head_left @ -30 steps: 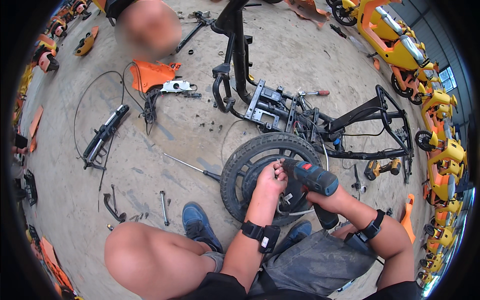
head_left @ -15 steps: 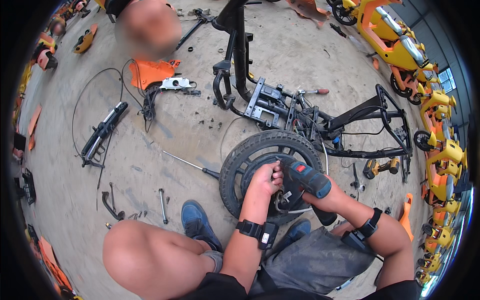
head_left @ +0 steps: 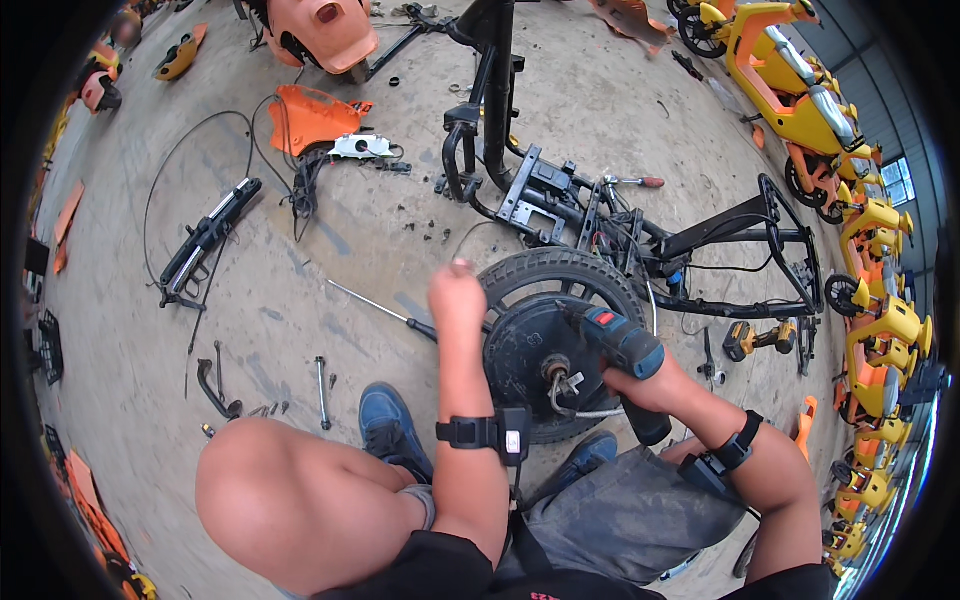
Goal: The person uses a screwdriver to pry at a scooter tire, then handles electrical components on the floor, and finally uses a power drill to fasten screws onto the wheel assembly.
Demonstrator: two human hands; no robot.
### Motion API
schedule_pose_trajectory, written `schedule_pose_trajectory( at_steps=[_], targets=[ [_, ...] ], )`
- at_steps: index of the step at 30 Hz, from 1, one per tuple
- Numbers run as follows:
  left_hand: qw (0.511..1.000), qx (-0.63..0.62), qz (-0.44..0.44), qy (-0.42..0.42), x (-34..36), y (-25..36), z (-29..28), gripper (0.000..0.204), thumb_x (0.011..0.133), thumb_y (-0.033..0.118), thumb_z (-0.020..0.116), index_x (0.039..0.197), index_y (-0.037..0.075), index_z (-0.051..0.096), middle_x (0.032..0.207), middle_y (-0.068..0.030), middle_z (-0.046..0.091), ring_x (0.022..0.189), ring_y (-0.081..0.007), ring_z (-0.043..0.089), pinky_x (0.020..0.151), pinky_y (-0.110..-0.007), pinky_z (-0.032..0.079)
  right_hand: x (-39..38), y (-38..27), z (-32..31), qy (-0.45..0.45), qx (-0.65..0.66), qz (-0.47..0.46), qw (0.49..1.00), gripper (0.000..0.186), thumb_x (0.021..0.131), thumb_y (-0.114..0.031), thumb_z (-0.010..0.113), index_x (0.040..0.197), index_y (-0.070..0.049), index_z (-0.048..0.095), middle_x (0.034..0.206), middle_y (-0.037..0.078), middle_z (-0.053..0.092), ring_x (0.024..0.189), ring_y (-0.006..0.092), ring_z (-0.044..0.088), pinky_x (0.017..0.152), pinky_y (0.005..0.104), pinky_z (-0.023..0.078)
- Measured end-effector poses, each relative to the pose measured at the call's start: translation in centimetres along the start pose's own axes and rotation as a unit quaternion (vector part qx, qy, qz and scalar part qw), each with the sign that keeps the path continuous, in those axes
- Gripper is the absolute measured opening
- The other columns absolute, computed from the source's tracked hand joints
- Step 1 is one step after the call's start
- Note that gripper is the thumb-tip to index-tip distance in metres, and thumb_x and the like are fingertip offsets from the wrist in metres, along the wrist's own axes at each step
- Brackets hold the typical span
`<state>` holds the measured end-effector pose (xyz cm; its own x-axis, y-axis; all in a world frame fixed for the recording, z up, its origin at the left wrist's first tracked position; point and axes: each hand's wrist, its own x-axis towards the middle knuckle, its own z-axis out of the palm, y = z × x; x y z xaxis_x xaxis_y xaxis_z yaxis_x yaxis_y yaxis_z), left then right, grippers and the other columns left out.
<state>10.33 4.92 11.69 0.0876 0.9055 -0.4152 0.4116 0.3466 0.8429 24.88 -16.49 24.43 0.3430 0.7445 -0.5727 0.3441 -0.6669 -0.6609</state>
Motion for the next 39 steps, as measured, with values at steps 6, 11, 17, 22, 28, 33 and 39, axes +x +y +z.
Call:
schedule_pose_trajectory(
  at_steps=[6,11,17,22,28,33,39],
  targets=[
    [0.983,-0.002,-0.006,0.186,5.1,-8.1,-0.3,0.034,0.097,0.024,0.051,0.102,-0.004,0.070,0.100,-0.0290,0.069,0.099,-0.0462,0.064,0.085,-0.050,0.050,-0.2,-0.5,-0.2,0.000,-0.005,0.021,1.000,0.013,0.081,-0.010,0.068,0.092,-0.005,0.065,0.073,0.004,0.066,0.064,0.0139,0.064,0.063,0.0318,0.052],
    [0.995,0.093,-0.027,0.032,5.0,-9.3,0.7,0.035,0.096,0.027,0.053,0.101,-0.001,0.072,0.105,-0.0280,0.068,0.102,-0.0452,0.064,0.089,-0.050,0.050,0.2,0.4,-0.3,-0.005,0.004,-0.002,1.000,0.013,0.081,-0.009,0.067,0.093,-0.005,0.065,0.073,0.003,0.065,0.064,0.0132,0.064,0.062,0.0312,0.052],
    [0.983,0.171,0.021,-0.070,5.7,-9.0,1.2,0.033,0.096,0.027,0.055,0.100,0.000,0.073,0.103,-0.0269,0.069,0.102,-0.0437,0.065,0.089,-0.048,0.050,-0.5,-1.1,-0.5,0.018,0.015,0.030,0.999,0.015,0.080,-0.008,0.068,0.094,-0.003,0.064,0.075,0.004,0.066,0.065,0.0134,0.065,0.063,0.0316,0.053],
    [0.981,0.179,0.040,-0.062,5.5,-8.6,0.9,0.032,0.095,0.026,0.056,0.097,0.000,0.074,0.099,-0.0277,0.069,0.099,-0.0429,0.066,0.087,-0.046,0.051,-0.5,-0.7,-0.7,0.014,-0.008,0.025,1.000,0.017,0.080,-0.008,0.069,0.095,-0.002,0.065,0.076,0.005,0.067,0.065,0.0143,0.066,0.063,0.0323,0.054],
    [0.967,0.210,0.062,-0.128,5.4,-7.7,-0.1,0.033,0.095,0.027,0.055,0.101,-0.001,0.071,0.106,-0.0274,0.067,0.105,-0.0439,0.063,0.090,-0.050,0.049,-0.2,-0.3,-0.7,0.005,-0.027,0.018,0.999,0.019,0.078,-0.008,0.071,0.095,-0.002,0.064,0.078,0.007,0.069,0.065,0.0163,0.067,0.065,0.0325,0.054],
    [0.951,0.256,0.067,-0.159,5.7,-7.5,-0.1,0.032,0.097,0.027,0.055,0.103,0.001,0.072,0.111,-0.0252,0.068,0.108,-0.0418,0.063,0.094,-0.048,0.048,-0.2,0.4,-0.6,0.027,-0.150,-0.061,0.986,0.025,0.076,-0.012,0.074,0.096,-0.002,0.064,0.075,0.009,0.069,0.066,0.0182,0.068,0.065,0.0335,0.054],
    [0.952,0.241,0.087,-0.170,5.8,-7.5,-0.3,0.035,0.096,0.029,0.057,0.109,-0.001,0.070,0.111,-0.0269,0.067,0.107,-0.0428,0.063,0.094,-0.047,0.048,0.0,-0.3,-0.7,0.008,-0.074,-0.023,0.997,0.025,0.076,-0.013,0.073,0.097,-0.002,0.064,0.074,0.010,0.069,0.065,0.0182,0.068,0.064,0.0338,0.054]
  ],
)
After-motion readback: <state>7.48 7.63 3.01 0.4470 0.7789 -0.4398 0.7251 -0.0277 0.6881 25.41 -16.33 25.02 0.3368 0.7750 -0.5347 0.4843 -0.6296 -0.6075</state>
